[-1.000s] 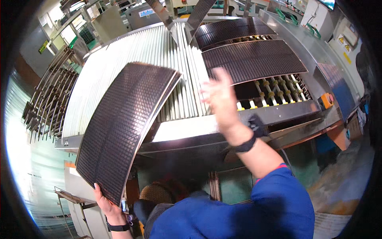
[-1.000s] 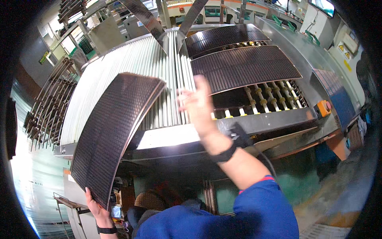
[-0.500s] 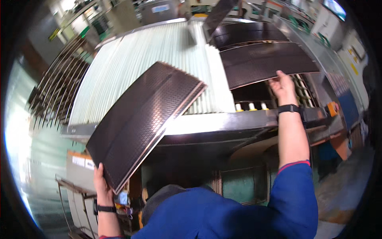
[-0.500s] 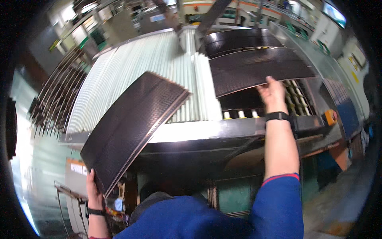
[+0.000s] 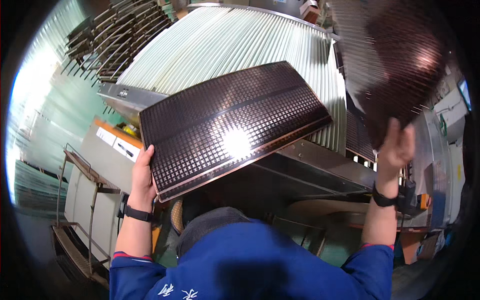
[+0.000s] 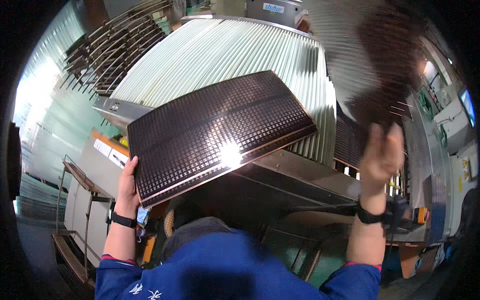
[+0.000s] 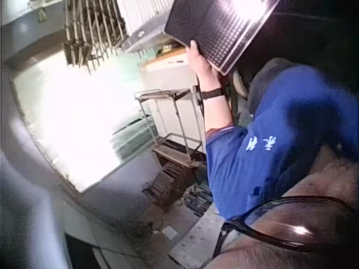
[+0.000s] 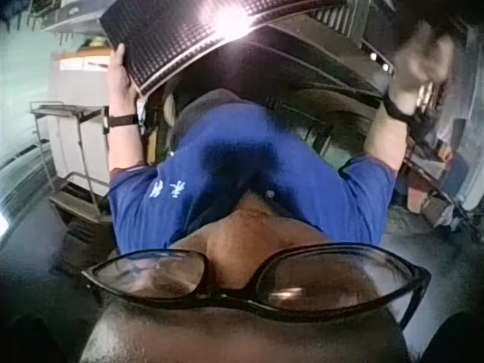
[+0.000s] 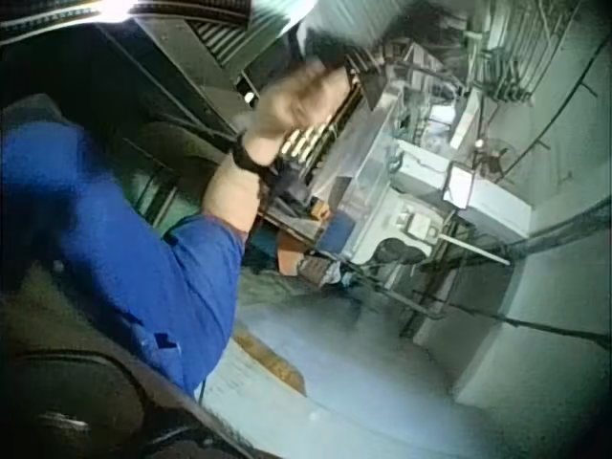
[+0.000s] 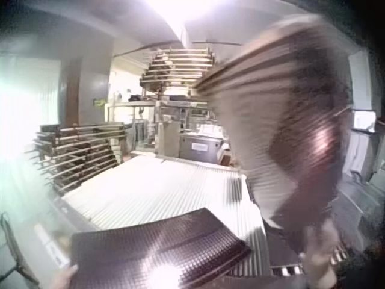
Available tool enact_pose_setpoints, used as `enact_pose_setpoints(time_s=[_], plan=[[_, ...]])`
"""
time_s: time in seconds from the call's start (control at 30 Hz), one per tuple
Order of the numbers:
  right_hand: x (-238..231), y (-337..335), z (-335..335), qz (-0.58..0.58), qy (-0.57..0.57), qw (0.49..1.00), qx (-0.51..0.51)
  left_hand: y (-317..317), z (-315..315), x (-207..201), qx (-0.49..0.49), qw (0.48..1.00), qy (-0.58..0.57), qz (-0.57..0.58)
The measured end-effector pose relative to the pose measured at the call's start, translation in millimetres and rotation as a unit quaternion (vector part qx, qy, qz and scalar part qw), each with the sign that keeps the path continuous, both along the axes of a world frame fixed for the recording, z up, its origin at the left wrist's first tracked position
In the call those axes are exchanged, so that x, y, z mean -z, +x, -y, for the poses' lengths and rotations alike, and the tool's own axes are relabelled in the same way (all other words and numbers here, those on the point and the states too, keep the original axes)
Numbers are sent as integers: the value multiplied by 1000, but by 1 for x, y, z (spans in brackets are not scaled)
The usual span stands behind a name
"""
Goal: Organizing and stacking metal panels or circuit board components into specialized racks on a production floor.
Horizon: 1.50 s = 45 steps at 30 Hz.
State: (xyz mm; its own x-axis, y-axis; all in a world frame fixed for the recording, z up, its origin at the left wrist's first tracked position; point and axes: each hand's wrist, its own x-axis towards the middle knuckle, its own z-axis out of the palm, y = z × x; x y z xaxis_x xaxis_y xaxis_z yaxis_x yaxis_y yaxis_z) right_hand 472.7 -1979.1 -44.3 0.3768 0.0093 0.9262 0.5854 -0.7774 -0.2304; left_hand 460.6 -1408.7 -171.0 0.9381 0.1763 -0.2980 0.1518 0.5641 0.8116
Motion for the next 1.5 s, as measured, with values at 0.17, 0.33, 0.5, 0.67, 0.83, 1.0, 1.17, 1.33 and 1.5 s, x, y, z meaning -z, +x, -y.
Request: enact_pose_setpoints(time_s=[0.17, 0.33, 0.5, 0.67, 0.83, 1.0, 1.17, 1.33, 1.5], plan=[[-5, 57, -138, 9, -253, 962, -105, -10, -2, -8, 40, 994, -103, 21], [28, 72, -185, -9, -344, 928, -140, -13, 0, -7, -24, 998, -8, 55], [62, 76, -189, -109, -371, 900, -200, -13, 6, -14, 54, 990, -117, 64], [40, 77, -178, -259, -255, 887, -283, -12, 2, -15, 66, 996, -53, 18], [67, 107, 6, -336, 2, 942, 30, -10, 15, -22, 35, 999, 2, 37], [118, 50, 211, -583, -208, 730, 289, -6, 19, -18, 33, 998, 44, 24], [128, 62, 163, -674, -314, 590, 314, -16, 10, -24, 24, 995, 95, 1], [124, 54, 166, -631, -418, 562, 332, -8, 13, -18, 51, 994, 99, 0], [118, 43, 158, -611, -393, 620, 298, -10, 12, -21, 50, 994, 95, 1]])
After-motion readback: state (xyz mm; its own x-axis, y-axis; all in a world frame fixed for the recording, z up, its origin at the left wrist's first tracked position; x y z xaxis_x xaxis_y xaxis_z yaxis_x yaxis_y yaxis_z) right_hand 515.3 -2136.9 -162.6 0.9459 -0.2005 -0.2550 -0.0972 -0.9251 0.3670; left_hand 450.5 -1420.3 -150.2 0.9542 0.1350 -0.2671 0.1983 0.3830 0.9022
